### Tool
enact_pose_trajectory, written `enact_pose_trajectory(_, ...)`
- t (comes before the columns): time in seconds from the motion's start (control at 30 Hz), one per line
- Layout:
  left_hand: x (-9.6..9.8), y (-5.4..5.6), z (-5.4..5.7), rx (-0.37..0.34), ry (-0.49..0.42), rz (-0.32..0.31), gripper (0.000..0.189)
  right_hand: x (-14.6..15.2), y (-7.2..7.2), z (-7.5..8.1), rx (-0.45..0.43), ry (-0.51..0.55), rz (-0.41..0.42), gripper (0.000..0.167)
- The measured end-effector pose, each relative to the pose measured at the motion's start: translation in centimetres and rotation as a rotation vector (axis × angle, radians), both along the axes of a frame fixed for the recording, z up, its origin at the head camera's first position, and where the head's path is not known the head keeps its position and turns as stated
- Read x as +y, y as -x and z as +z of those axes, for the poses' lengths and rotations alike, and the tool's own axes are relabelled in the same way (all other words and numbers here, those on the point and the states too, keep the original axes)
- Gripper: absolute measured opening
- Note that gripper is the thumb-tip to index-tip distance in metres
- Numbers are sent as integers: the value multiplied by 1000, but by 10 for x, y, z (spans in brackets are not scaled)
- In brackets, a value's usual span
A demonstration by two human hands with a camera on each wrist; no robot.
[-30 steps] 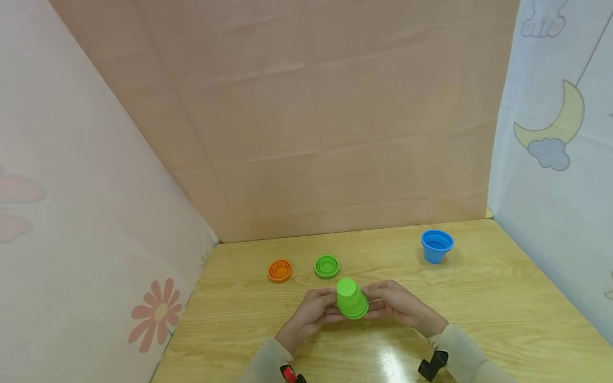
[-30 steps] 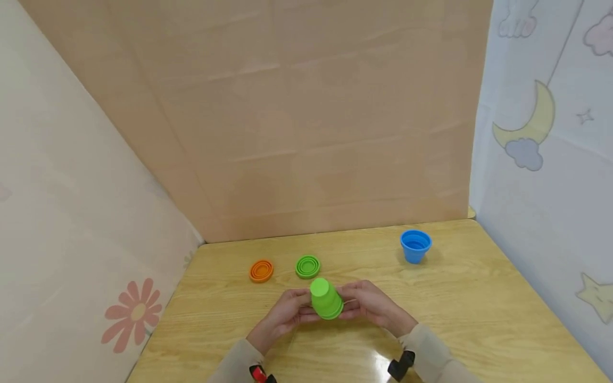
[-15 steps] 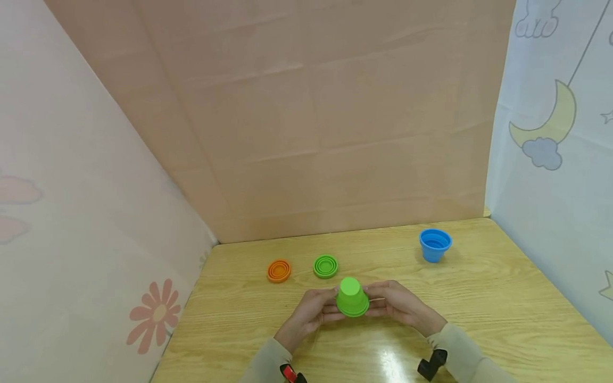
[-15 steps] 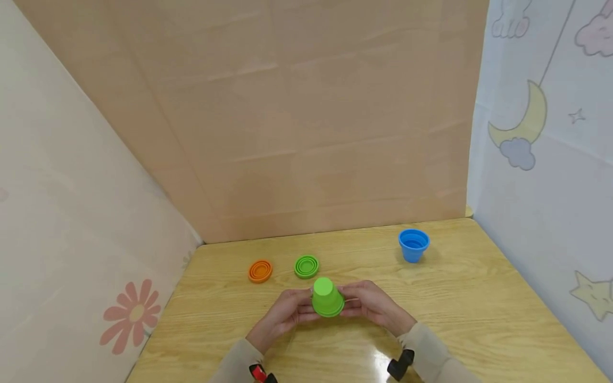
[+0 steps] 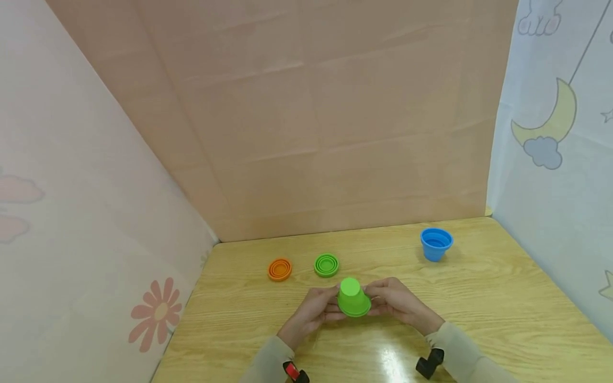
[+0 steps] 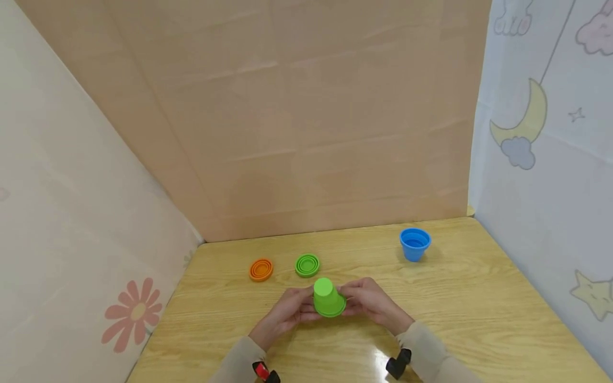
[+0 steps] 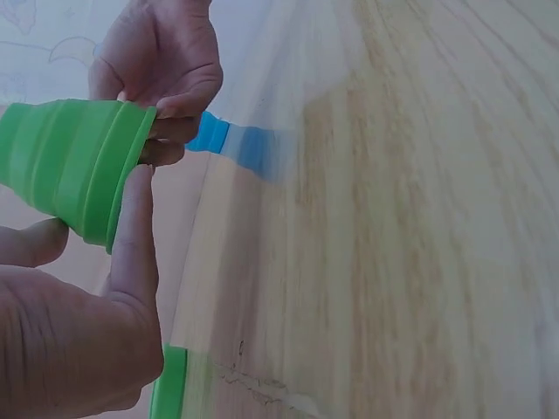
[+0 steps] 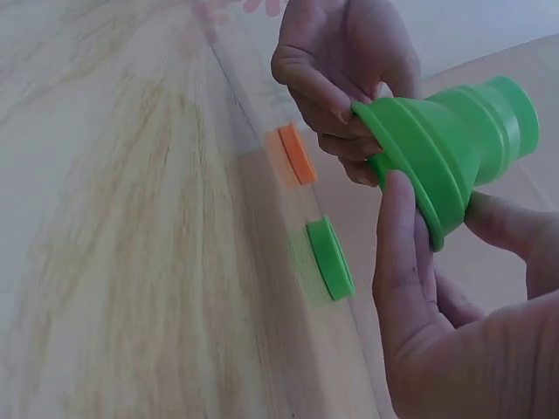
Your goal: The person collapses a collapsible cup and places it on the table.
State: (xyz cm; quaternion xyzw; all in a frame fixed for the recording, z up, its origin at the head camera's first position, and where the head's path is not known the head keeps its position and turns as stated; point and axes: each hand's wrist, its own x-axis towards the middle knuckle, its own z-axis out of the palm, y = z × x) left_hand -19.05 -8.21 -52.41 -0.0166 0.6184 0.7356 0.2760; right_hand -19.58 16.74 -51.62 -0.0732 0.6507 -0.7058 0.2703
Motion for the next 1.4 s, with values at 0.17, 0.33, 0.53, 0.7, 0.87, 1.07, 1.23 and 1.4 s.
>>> enact_pose_trajectory(0.17, 4, 3, -2, -9, 25, 6, 50, 0, 1, 4, 68, -67, -15, 33)
enact_pose_trajectory(0.33, 3, 5, -2, -8, 35, -13, 51, -1, 1, 5, 120, -92, -18, 30)
enact_pose_trajectory(0.53, 1, 5, -1, -20, 4, -49, 48, -2, 3, 3, 164, -132, -14, 29)
enact_pose_trajectory(0.7, -2, 4, 1, -16, -48, -73, 42, 0, 2, 4, 177, -155, -9, 28)
enact_pose_trajectory(0.87, -6, 2, 3, 0, -104, -93, 39, 2, 2, 2, 171, -146, -25, 27)
enact_pose_trajectory(1.07, -7, 1, 2, 27, -103, -106, 35, 0, 1, -3, 145, -136, -42, 31)
enact_pose_trajectory(1.23, -4, 1, 2, 61, -24, -59, 31, -3, 0, -4, 128, -117, -13, 33)
enact_pose_trajectory(1.4, -4, 0, 0, 114, 66, -6, 30, -3, -2, -1, 72, -24, 72, 39)
